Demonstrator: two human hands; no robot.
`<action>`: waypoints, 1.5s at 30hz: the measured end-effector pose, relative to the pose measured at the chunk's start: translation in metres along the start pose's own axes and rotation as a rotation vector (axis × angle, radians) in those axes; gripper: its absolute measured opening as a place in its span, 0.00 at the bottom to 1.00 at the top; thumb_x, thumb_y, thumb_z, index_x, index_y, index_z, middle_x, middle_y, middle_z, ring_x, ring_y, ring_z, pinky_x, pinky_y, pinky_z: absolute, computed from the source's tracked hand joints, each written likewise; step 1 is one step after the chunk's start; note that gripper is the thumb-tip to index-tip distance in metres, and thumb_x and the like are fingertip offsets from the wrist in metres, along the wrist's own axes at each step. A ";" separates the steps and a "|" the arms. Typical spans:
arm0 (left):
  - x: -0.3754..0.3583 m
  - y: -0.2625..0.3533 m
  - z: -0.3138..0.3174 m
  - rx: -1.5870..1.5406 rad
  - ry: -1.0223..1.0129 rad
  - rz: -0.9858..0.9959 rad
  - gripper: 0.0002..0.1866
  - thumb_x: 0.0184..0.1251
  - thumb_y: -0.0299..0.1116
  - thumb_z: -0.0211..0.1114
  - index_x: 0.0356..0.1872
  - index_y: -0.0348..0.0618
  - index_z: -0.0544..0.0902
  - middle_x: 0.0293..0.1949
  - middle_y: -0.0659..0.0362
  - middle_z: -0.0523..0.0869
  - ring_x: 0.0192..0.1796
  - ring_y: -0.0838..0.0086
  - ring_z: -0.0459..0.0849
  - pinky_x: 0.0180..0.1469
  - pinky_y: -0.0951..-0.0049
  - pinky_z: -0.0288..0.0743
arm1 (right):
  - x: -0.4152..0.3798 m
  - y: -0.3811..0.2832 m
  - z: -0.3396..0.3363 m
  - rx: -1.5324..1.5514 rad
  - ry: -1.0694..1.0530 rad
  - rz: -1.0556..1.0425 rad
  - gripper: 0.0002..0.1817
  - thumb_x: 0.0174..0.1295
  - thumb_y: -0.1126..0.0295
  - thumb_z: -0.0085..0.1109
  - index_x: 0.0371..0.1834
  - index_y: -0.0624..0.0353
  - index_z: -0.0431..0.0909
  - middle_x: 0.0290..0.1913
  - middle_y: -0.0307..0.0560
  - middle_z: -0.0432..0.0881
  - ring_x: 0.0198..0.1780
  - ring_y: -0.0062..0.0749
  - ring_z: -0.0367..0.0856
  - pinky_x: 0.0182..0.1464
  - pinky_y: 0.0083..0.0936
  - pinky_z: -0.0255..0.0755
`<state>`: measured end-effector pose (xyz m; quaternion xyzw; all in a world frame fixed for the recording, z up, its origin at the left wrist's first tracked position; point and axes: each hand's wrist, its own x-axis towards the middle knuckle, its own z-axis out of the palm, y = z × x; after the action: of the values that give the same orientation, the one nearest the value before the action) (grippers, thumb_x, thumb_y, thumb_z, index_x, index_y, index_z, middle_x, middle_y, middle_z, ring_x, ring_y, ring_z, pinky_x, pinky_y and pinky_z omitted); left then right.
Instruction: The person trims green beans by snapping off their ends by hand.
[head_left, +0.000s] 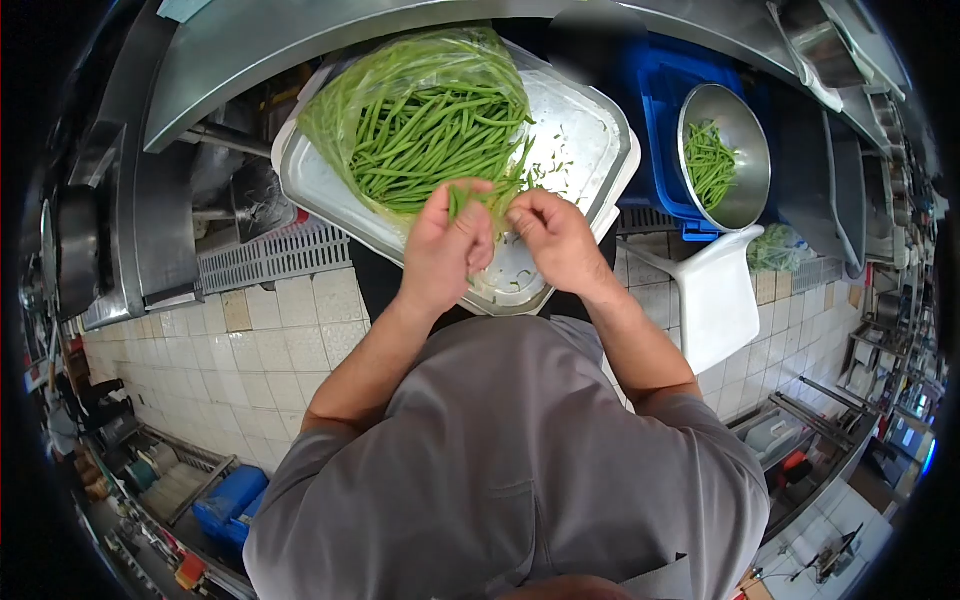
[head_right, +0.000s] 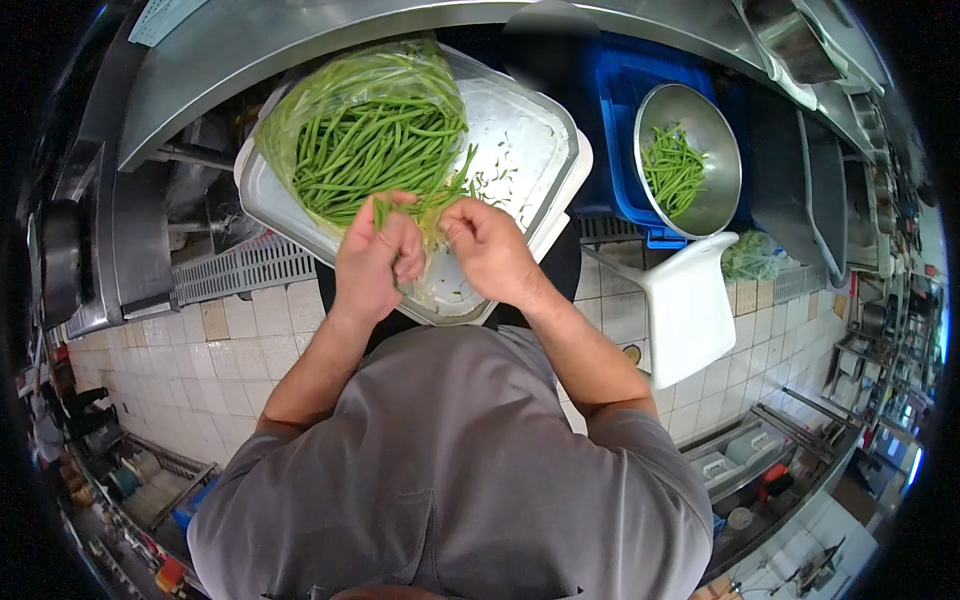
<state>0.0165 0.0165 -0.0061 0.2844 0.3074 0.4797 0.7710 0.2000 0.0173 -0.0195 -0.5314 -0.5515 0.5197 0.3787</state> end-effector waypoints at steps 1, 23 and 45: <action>0.002 0.007 -0.001 -0.130 0.006 -0.035 0.09 0.85 0.37 0.54 0.55 0.44 0.76 0.32 0.64 0.74 0.27 0.80 0.69 0.27 0.76 0.63 | 0.001 0.002 -0.003 0.043 0.046 0.020 0.09 0.76 0.72 0.58 0.35 0.62 0.78 0.30 0.33 0.76 0.33 0.13 0.68 0.35 0.17 0.66; 0.010 0.016 -0.013 -0.367 0.018 0.119 0.11 0.88 0.40 0.46 0.56 0.50 0.74 0.62 0.54 0.82 0.71 0.57 0.76 0.72 0.49 0.72 | -0.002 -0.015 0.004 0.043 -0.027 -0.094 0.06 0.69 0.78 0.63 0.47 0.64 0.86 0.35 0.39 0.86 0.35 0.19 0.82 0.38 0.20 0.77; 0.012 -0.013 -0.001 -0.556 0.108 0.055 0.08 0.87 0.39 0.49 0.52 0.50 0.75 0.49 0.58 0.86 0.74 0.64 0.74 0.78 0.53 0.66 | 0.014 -0.004 0.033 1.024 0.263 0.299 0.06 0.73 0.75 0.53 0.43 0.63 0.79 0.31 0.42 0.82 0.26 0.23 0.77 0.26 0.23 0.71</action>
<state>0.0274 0.0226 -0.0191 0.0440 0.1969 0.5809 0.7886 0.1653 0.0257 -0.0234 -0.4124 -0.0947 0.6990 0.5765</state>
